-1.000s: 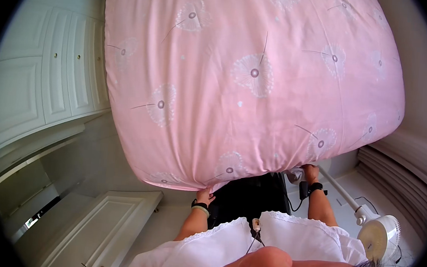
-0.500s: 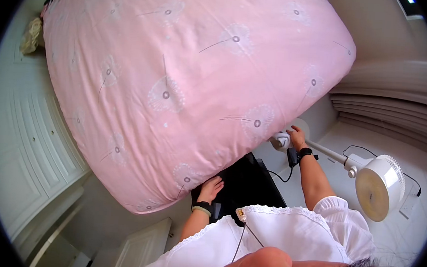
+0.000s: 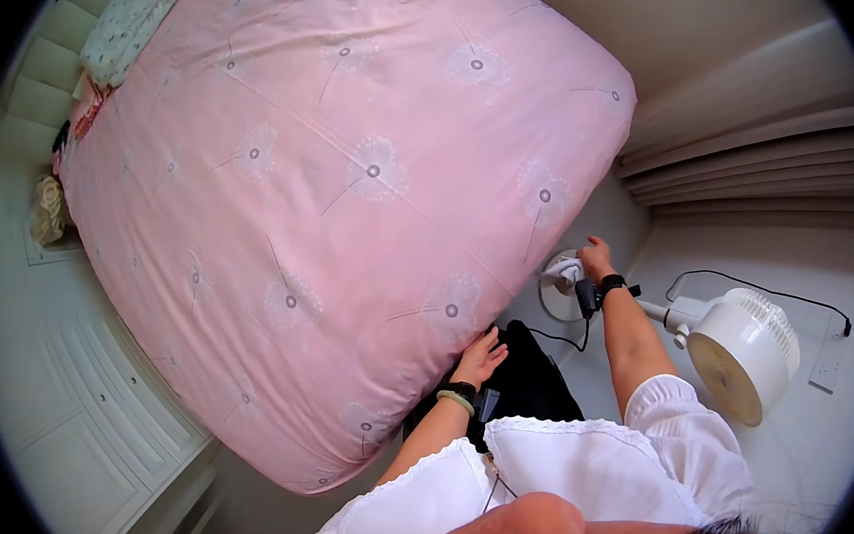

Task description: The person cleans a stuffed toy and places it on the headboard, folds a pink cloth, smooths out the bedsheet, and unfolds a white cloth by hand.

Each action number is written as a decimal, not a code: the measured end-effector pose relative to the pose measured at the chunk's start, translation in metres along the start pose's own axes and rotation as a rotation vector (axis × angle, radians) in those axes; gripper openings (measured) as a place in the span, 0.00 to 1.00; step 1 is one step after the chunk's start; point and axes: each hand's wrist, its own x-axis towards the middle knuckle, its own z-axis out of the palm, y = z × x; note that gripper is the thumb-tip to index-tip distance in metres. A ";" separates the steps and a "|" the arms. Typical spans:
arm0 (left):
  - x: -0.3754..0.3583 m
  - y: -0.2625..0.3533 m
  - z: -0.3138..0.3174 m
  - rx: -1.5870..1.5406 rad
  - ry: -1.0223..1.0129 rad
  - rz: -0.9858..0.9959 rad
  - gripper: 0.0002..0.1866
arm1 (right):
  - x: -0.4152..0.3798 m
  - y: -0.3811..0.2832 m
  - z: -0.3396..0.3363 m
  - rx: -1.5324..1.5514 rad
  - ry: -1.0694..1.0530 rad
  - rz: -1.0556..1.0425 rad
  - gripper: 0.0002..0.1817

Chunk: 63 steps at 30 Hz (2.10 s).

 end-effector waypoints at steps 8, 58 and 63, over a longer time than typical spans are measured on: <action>0.015 0.013 0.057 0.021 0.068 -0.105 0.37 | 0.098 -0.023 -0.073 -0.047 0.237 0.016 0.36; 0.117 0.028 0.168 0.464 0.033 -0.387 0.16 | 0.271 -0.177 -0.151 -0.959 -0.164 -0.350 0.26; 0.013 0.085 0.229 1.042 -0.016 0.086 0.17 | 0.192 -0.190 -0.118 -0.764 -0.507 -0.385 0.29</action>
